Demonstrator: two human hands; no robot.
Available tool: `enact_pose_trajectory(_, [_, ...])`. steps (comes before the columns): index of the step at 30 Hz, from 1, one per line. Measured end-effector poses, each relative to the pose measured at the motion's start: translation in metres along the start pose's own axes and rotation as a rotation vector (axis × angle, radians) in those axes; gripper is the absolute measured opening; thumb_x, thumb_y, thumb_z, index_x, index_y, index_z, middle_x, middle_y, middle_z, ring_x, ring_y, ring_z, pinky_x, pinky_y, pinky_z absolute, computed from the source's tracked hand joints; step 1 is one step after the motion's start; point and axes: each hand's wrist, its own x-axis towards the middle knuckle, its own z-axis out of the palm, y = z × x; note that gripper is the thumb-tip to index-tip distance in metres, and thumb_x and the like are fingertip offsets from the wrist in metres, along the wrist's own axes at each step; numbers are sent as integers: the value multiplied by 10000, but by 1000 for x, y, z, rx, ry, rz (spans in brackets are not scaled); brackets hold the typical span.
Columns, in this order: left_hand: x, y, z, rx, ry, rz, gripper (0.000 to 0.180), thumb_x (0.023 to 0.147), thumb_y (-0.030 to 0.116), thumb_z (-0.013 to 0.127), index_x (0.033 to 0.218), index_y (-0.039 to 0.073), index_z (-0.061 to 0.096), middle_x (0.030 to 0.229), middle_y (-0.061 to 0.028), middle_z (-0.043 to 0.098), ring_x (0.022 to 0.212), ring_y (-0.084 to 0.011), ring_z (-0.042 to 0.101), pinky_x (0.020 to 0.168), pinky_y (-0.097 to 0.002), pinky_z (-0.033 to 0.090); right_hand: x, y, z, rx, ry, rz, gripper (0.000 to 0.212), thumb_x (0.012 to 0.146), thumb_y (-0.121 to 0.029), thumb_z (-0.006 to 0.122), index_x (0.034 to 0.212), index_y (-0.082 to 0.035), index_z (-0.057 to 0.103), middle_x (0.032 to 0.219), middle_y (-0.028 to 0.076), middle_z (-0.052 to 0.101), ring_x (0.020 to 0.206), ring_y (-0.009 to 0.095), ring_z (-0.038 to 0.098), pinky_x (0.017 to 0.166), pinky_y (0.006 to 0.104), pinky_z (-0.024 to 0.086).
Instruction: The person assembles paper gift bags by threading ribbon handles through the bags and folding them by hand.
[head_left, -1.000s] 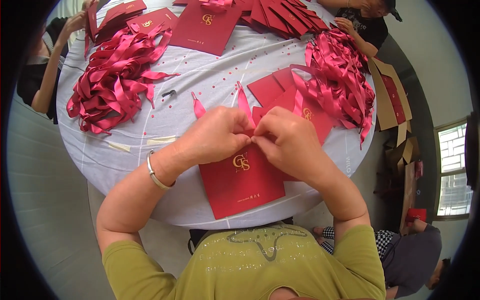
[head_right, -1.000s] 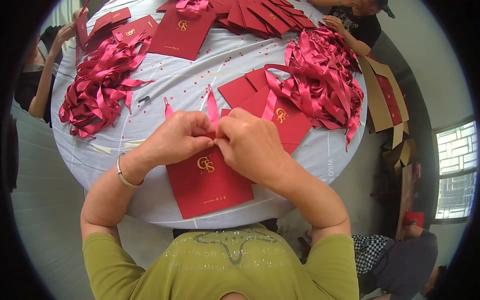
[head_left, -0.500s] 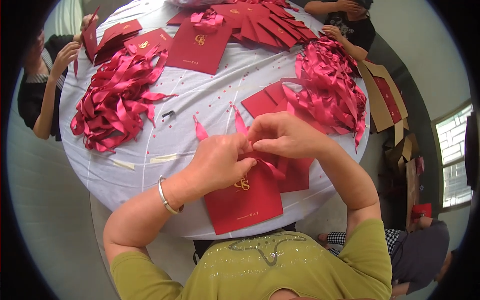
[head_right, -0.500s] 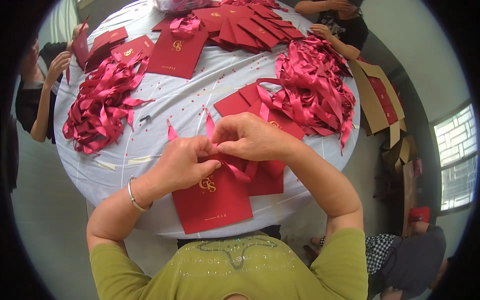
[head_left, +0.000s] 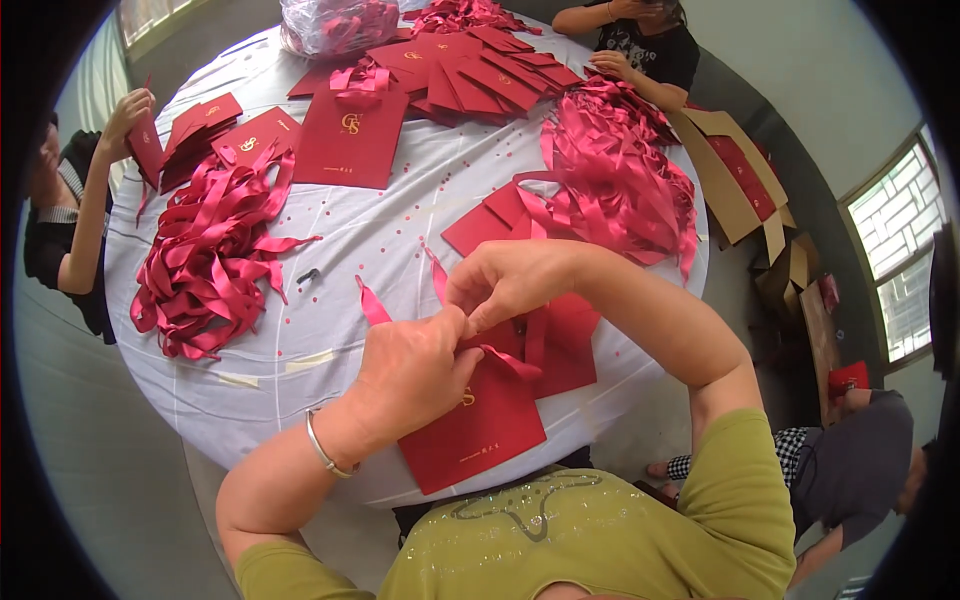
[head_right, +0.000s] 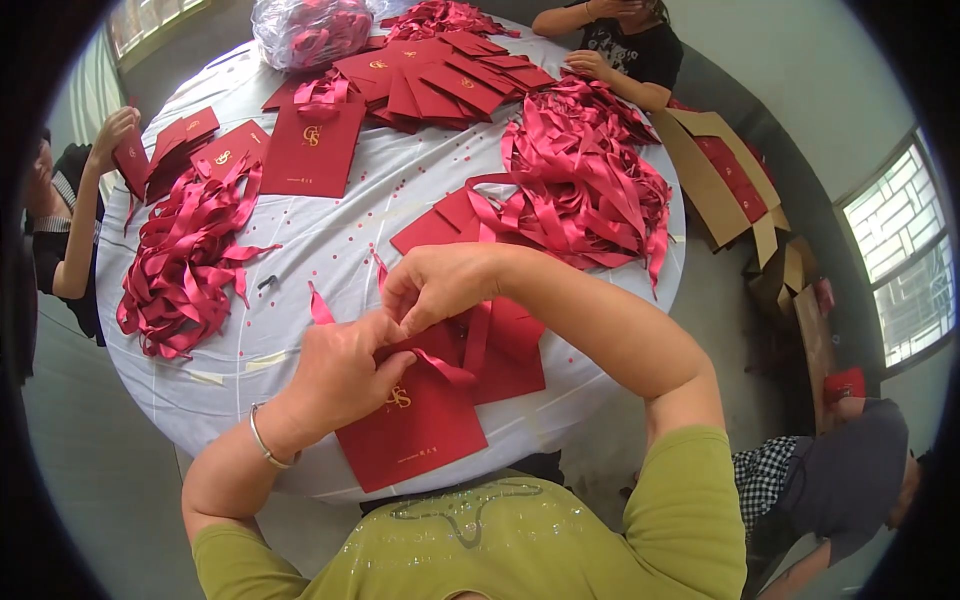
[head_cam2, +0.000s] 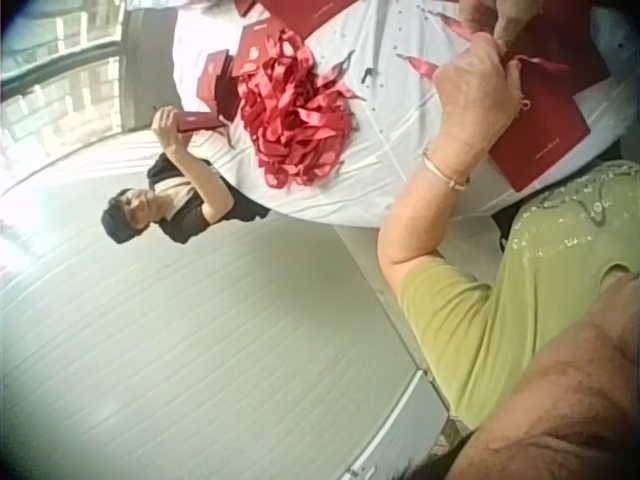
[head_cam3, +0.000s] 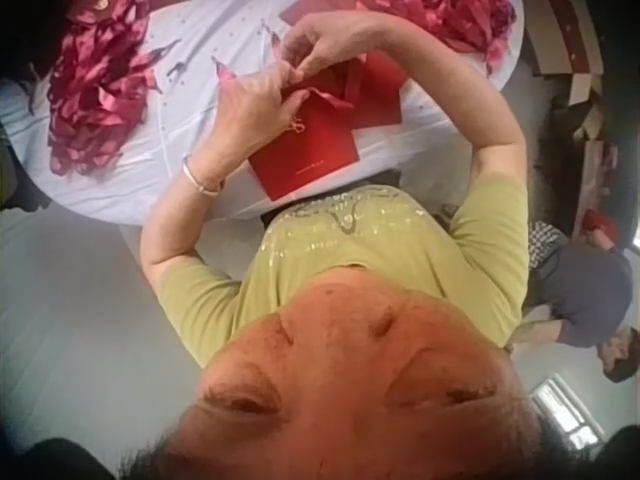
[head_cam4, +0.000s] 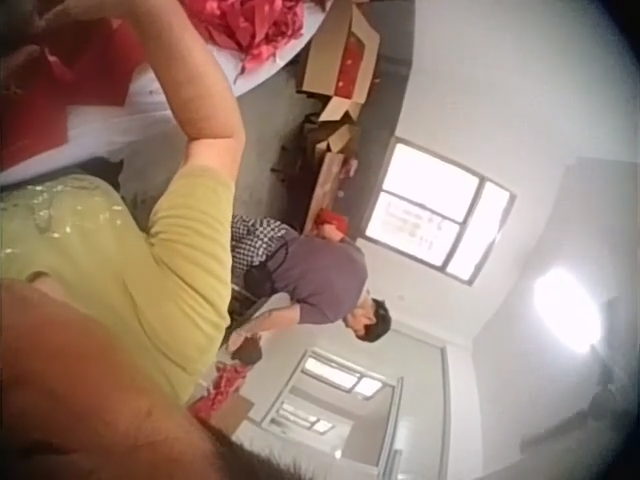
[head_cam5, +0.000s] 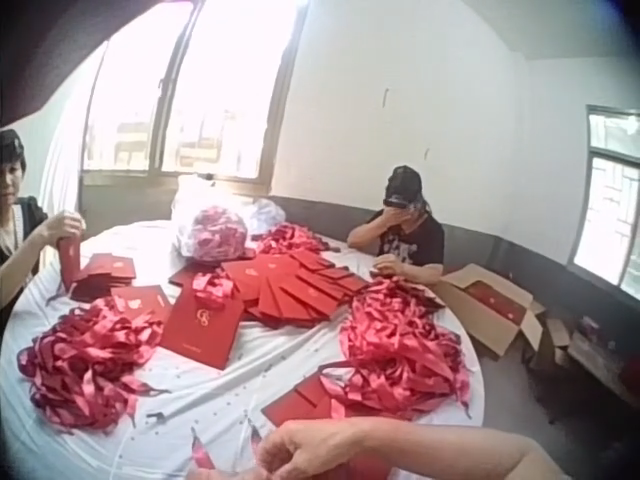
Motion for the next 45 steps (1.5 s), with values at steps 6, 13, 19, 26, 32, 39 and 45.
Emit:
enact_pose_trajectory(6, [0, 6, -2, 61, 70, 94, 217, 798, 159, 726, 819, 45, 543, 648, -142, 638, 582, -329, 650, 500, -439, 487, 0, 6, -5, 185, -44, -4, 191, 857, -33, 727, 1031, 0, 656, 948, 30, 694, 884, 94, 655, 785, 234, 524])
enact_pose_trajectory(13, [-3, 1, 5, 123, 94, 128, 242, 759, 175, 772, 854, 63, 580, 631, -98, 614, 541, -308, 613, 485, -421, 470, -2, 5, -6, 281, -101, -8, 214, 876, -4, 695, 1083, 23, 643, 965, 53, 697, 914, 115, 667, 817, 252, 536])
enact_pose_trajectory(19, [-4, 6, 3, 125, 112, 143, 250, 761, 177, 775, 855, 66, 571, 619, -97, 604, 547, -302, 618, 485, -419, 469, -1, 13, -2, 473, -115, 0, 244, 866, 15, 681, 1106, 26, 635, 975, 66, 700, 915, 126, 673, 826, 254, 539])
enact_pose_trajectory(26, [-4, 2, 3, -80, 7, -52, 242, 763, 155, 784, 861, 48, 590, 691, -133, 661, 644, -330, 668, 552, -414, 507, 3, 13, 18, 469, 51, 12, 152, 845, 35, 680, 982, 0, 624, 916, 41, 680, 868, 99, 655, 772, 232, 522])
enact_pose_trajectory(32, [-2, -3, 7, -237, -152, -41, 213, 778, 136, 772, 878, 40, 610, 732, -150, 683, 676, -316, 686, 589, -395, 518, 7, 14, 30, 196, 376, -143, 105, 836, 53, 629, 905, -20, 596, 855, 16, 636, 830, 83, 614, 734, 234, 502])
enact_pose_trajectory(39, [0, 0, 9, -271, -249, -130, 203, 802, 175, 735, 891, 28, 628, 782, -167, 685, 756, -352, 680, 649, -446, 515, 44, 29, 0, -71, 830, -290, 72, 863, 20, 623, 930, 12, 599, 835, 20, 622, 800, 86, 590, 719, 252, 494])
enact_pose_trajectory(45, [3, -3, 11, -267, -269, -157, 219, 795, 176, 763, 884, 17, 643, 763, -165, 694, 706, -310, 694, 630, -390, 528, 46, 33, 1, -73, 776, -235, 104, 876, -15, 656, 972, 16, 632, 836, 28, 655, 781, 80, 602, 703, 248, 502])
